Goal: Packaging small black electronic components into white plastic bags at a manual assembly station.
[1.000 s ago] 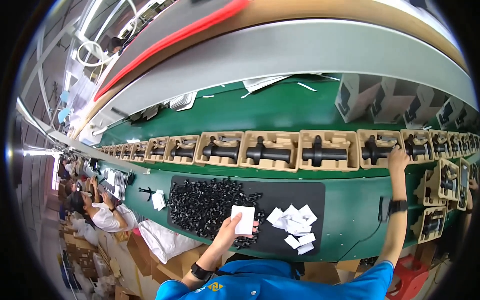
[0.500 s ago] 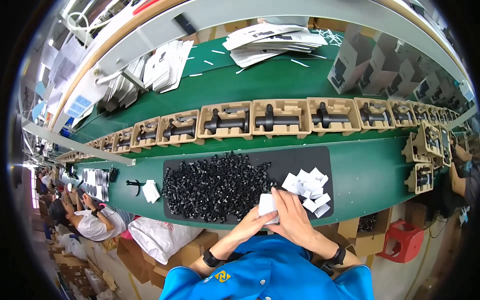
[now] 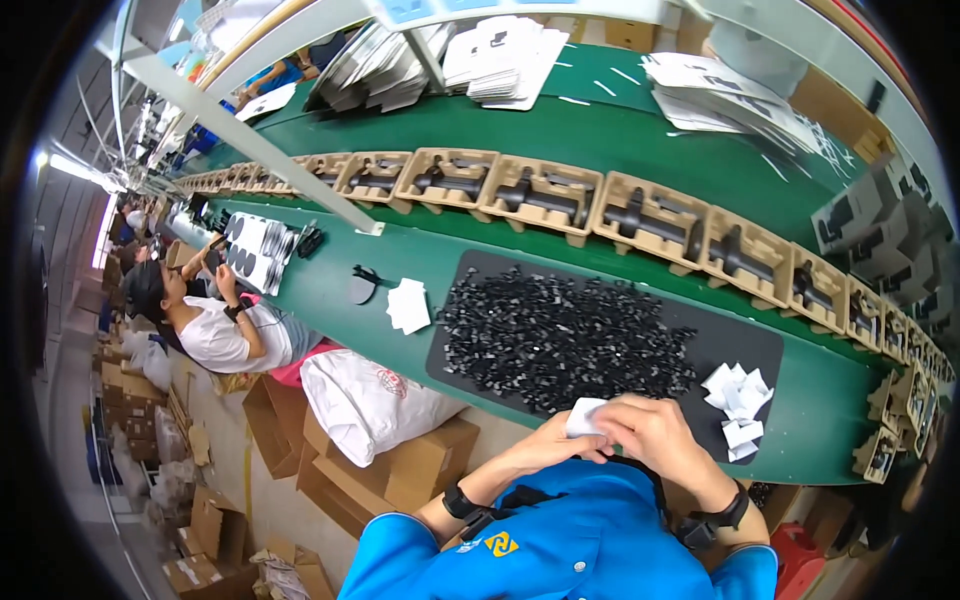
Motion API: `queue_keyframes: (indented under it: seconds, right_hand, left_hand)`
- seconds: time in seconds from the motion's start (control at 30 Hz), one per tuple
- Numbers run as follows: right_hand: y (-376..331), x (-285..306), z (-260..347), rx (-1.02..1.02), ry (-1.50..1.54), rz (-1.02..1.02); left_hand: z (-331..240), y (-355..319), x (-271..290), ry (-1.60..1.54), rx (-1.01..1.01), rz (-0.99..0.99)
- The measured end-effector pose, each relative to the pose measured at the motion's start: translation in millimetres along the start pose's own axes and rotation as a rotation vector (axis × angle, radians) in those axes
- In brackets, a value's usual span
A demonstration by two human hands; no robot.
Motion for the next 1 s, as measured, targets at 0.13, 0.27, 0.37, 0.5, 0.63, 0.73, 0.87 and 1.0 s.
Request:
queue_keyframes:
  seconds: [0.13, 0.27, 0.37, 0.5, 0.63, 0.73, 0.87, 1.0]
  right_hand:
    - [37.1, -38.3, 16.8, -0.59, 0.374, 0.663]
    - [53.4, -97.8, 31.5, -0.42, -0.065, 1.225]
    - [76.5, -109.3, 33.5, -0.02, -0.103, 0.785]
    - [96.1, -74.3, 11.8, -0.532, 0.149, 0.352]
    - [59.7, -55.7, -32.5, -0.727, 0.107, 0.123]
    - [29.0, -47.6, -43.9, -0.749, -0.015, 0.127]
    - [-5.4, -41.1, -58.3, -0.854, -0.069, 0.06]
    - [-12.2, -32.5, -59.9, -0.853, -0.126, -0.007]
  left_hand:
    - [-16.5, -35.8, 37.0, 0.128, 0.067, 0.214]
    - [-2.7, -47.9, 73.2, 0.342, 0.164, 0.256]
    - [-40.9, -67.9, 137.0, 0.789, -0.087, -0.084]
    - [-110.9, -131.4, 329.2, 1.205, -0.109, -0.942]
    - [-135.0, -173.0, 448.9, 1.469, -0.237, -1.424]
    - [-126.8, -153.8, 488.3, 1.386, -0.198, -1.372]
    - [-118.5, -124.6, 517.3, 1.27, -0.174, -1.307]
    - [-120.4, -134.3, 547.3, 1.191, -0.435, -1.345]
Point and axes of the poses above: each hand's wrist, its own y-axis towards the middle knuckle, its own x-axis out of the back of the hand, z = x × y, the point moved 5 cm from there along y, towards the middle knuckle, and after that the axes turned 1 degree about y, right-handed, at the moved point
